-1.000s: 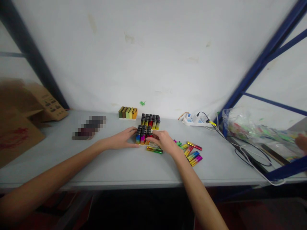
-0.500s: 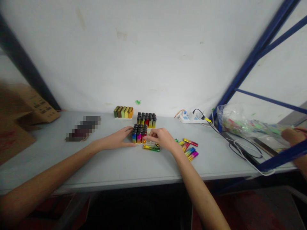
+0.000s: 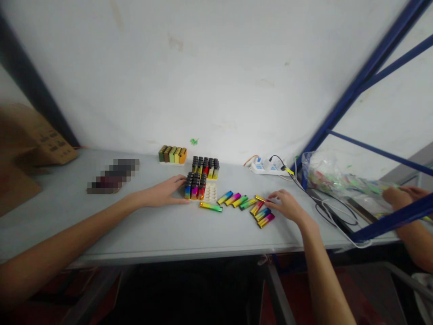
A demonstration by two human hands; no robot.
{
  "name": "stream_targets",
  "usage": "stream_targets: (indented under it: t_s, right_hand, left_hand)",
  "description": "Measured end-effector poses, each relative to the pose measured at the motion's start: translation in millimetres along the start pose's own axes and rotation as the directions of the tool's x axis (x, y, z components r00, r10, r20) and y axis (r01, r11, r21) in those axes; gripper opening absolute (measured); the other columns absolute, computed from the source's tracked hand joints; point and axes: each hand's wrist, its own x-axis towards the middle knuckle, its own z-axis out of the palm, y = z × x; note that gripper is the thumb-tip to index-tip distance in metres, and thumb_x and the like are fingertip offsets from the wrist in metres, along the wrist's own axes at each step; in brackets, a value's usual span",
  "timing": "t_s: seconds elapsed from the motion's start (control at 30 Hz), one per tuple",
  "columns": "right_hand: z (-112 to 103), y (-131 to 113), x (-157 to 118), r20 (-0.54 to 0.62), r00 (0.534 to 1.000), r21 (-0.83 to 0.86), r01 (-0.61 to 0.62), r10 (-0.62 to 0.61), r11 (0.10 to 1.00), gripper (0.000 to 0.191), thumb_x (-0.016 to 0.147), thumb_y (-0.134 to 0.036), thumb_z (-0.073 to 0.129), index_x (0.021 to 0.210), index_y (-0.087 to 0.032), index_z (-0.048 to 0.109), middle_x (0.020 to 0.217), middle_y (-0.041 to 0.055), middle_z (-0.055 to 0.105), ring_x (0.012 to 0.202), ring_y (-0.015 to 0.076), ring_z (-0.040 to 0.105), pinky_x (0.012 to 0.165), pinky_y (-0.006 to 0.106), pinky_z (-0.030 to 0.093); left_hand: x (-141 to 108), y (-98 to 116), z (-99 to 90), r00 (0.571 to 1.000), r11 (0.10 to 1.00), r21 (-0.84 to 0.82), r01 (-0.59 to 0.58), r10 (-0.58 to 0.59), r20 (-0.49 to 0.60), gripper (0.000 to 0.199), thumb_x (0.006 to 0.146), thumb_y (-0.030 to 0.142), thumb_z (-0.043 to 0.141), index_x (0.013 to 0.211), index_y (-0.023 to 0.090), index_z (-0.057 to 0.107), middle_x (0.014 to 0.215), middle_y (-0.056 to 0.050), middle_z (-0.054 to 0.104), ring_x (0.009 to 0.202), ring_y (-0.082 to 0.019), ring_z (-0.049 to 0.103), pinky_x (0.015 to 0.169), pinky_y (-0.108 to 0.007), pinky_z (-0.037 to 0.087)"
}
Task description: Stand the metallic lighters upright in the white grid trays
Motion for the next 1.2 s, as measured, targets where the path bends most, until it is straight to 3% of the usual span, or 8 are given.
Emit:
stream_targets:
  t_s: [0.3,0.5,0.67,0.77,0.87,0.97,1.07,1.2]
  right_hand:
    - [10,-24,19,-0.068,0.993,0.328,-0.069,0.097,0.942,0.055,0.080,-0.072,0.072,0.095,-0.020,0.068,0.084,0.0111,0.077,0.074,0.0265,0.071,0.069,0.038,0.053]
    - [21,-95,56,-0.169,0.984,0.695,0.074,0.063,0.715,0.052,0.075,-0.065,0.082,0.094,-0.018,0.071,0.087,0.0062,0.073,0.072,0.0175,0.063,0.063,0.030,0.050]
    - [34,-157,74,-0.069,0.998,0.894,0.067,-0.010,0.443,0.047,0.081,-0.065,0.077,0.098,-0.022,0.071,0.108,0.0079,0.074,0.101,0.0228,0.069,0.084,0.036,0.058]
    - [44,-180,80,0.008,0.993,0.919,0.039,-0.118,0.392,0.046,0.087,-0.067,0.069,0.103,-0.024,0.063,0.105,0.0081,0.073,0.097,0.0229,0.071,0.085,0.039,0.059]
    - [60,-194,83,-0.028,0.990,0.916,0.082,-0.141,0.392,0.050,0.089,-0.071,0.063,0.108,-0.026,0.056,0.085,-0.0003,0.063,0.075,0.0172,0.065,0.076,0.035,0.059]
    - [76,-201,81,-0.077,0.994,0.892,0.106,-0.084,0.439,0.053,0.088,-0.078,0.057,0.102,-0.027,0.051,0.072,-0.0077,0.045,0.054,0.0116,0.044,0.055,0.027,0.048]
    - [85,-203,74,-0.153,0.988,0.785,0.114,0.012,0.608,0.052,0.093,-0.078,0.048,0.085,-0.026,0.047,0.066,-0.0070,0.041,0.053,0.0118,0.036,0.049,0.025,0.035]
    - [88,-205,67,-0.357,0.933,0.509,0.165,0.033,0.845,0.055,0.097,-0.067,0.049,0.063,-0.024,0.041,0.058,-0.0038,0.041,0.060,0.0142,0.040,0.057,0.028,0.031]
  left_hand:
    - [-1,-1,0.1,1.000,1.000,0.002,-0.014,0.014,0.000,0.081,0.089,0.079,0.060,0.137,0.014,0.057,0.143,-0.018,0.057,0.133,-0.035,0.056,0.117,-0.042,0.042]
    - [-1,-1,0.1,1.000,1.000,-0.014,0.009,-0.009,0.018,0.082,0.089,0.079,0.061,0.138,0.013,0.056,0.145,-0.019,0.056,0.136,-0.036,0.054,0.118,-0.044,0.041]
    - [-1,-4,-0.2,1.000,0.999,-0.033,-0.019,0.019,0.008,0.082,0.089,0.077,0.062,0.140,0.014,0.057,0.146,-0.020,0.056,0.136,-0.036,0.054,0.119,-0.046,0.041]
    - [-1,-7,-2.3,1.000,0.998,-0.054,-0.024,0.025,0.008,0.080,0.089,0.075,0.065,0.141,0.015,0.058,0.145,-0.019,0.057,0.135,-0.036,0.055,0.119,-0.046,0.042]
    - [-1,-7,-5.6,1.000,0.997,-0.080,-0.009,0.011,0.015,0.078,0.088,0.072,0.068,0.141,0.016,0.059,0.145,-0.018,0.058,0.134,-0.035,0.056,0.119,-0.045,0.043]
    - [-2,-6,-8.2,1.000,0.996,-0.093,0.001,0.001,0.025,0.078,0.088,0.070,0.069,0.142,0.015,0.059,0.146,-0.017,0.057,0.135,-0.035,0.056,0.119,-0.045,0.043]
    - [-2,-4,-9.1,1.000,0.995,-0.099,0.010,-0.008,0.025,0.079,0.087,0.069,0.070,0.142,0.014,0.059,0.146,-0.018,0.057,0.136,-0.036,0.055,0.119,-0.045,0.043]
    - [-1,-2,-8.9,1.000,0.997,-0.081,-0.003,0.004,0.015,0.078,0.087,0.071,0.070,0.141,0.015,0.060,0.144,-0.017,0.058,0.134,-0.035,0.056,0.120,-0.044,0.042]
